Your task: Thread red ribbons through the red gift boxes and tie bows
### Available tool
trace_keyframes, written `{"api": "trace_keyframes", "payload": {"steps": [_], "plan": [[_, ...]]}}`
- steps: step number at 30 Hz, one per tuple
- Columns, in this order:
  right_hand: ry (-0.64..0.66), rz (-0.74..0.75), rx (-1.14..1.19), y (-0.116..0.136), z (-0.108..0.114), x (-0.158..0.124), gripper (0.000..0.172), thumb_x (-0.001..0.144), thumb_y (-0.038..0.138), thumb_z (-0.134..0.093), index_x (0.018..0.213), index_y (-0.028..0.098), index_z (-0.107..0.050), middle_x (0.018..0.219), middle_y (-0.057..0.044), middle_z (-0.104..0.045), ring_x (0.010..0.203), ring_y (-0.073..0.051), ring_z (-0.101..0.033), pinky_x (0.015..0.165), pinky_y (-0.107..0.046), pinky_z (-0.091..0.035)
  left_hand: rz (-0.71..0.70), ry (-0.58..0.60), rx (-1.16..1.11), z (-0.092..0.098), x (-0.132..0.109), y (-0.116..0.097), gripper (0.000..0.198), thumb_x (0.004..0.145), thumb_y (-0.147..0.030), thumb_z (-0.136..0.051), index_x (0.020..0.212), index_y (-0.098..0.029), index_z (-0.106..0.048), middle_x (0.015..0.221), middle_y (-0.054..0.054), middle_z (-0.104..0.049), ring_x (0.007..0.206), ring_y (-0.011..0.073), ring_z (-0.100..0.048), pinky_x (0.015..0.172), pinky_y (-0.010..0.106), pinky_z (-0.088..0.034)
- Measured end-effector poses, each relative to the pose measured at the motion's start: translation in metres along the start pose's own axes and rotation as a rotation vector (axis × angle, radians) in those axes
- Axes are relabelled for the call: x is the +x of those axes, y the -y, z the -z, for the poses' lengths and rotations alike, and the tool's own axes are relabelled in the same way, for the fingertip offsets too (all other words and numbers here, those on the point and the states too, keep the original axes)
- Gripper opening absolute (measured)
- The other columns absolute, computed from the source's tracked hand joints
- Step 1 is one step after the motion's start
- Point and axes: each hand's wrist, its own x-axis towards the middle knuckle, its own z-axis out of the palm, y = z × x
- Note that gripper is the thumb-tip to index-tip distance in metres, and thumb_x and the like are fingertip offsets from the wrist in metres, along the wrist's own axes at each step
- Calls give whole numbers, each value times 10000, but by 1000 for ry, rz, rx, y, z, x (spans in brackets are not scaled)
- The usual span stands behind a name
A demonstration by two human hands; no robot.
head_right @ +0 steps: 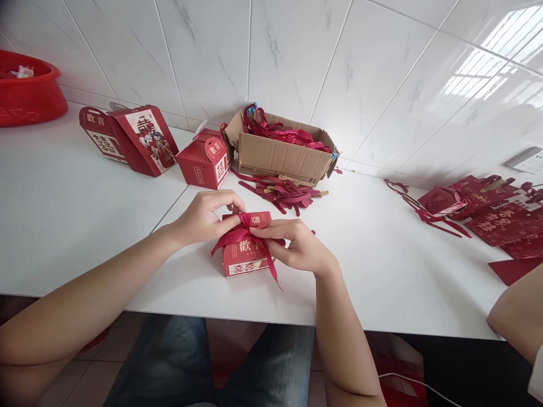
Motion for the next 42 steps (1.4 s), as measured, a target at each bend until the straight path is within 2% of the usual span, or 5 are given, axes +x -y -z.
{"api": "trace_keyframes", "payload": {"steps": [13,20,26,37,42], "plan": [[78,-32,-14,-2,4,-4,420,846,80,-478,1193,219,-668,937,-56,-718,742,-136,-616,642,-268,-493,66,-64,27,-5,0,-3,107,734,-86,-548,675,-171,-575,655,-8,-615,583,110,-554,574,238,-466],[4,-133,-9,2,4,-4,446,834,112,-533,1272,179,-589,630,44,-528,577,-87,-460,573,-237,-439,32,-87,10,-4,-1,2,94,736,-79,-567,692,-158,-592,668,-1,-618,585,102,-556,570,226,-467],[51,-145,19,-1,4,-4,426,817,94,-502,1204,172,-662,894,-37,-727,686,-115,-605,594,-234,-483,16,-111,24,-6,-1,1,106,725,-71,-576,671,-162,-578,647,-11,-604,573,99,-546,550,222,-445],[115,-155,145,-3,9,-6,402,881,168,-507,1263,198,-628,1050,-73,-720,822,-163,-650,650,-273,-530,88,-151,13,-8,0,-2,121,718,-71,-558,653,-171,-581,629,-13,-597,577,106,-541,562,239,-443],[-124,-235,243,-4,4,-3,284,891,231,-561,1159,207,-653,707,16,-589,592,-92,-519,551,-238,-460,122,-143,-91,-5,1,4,58,716,-105,-590,711,-158,-612,686,5,-629,605,107,-576,569,229,-475]]}}
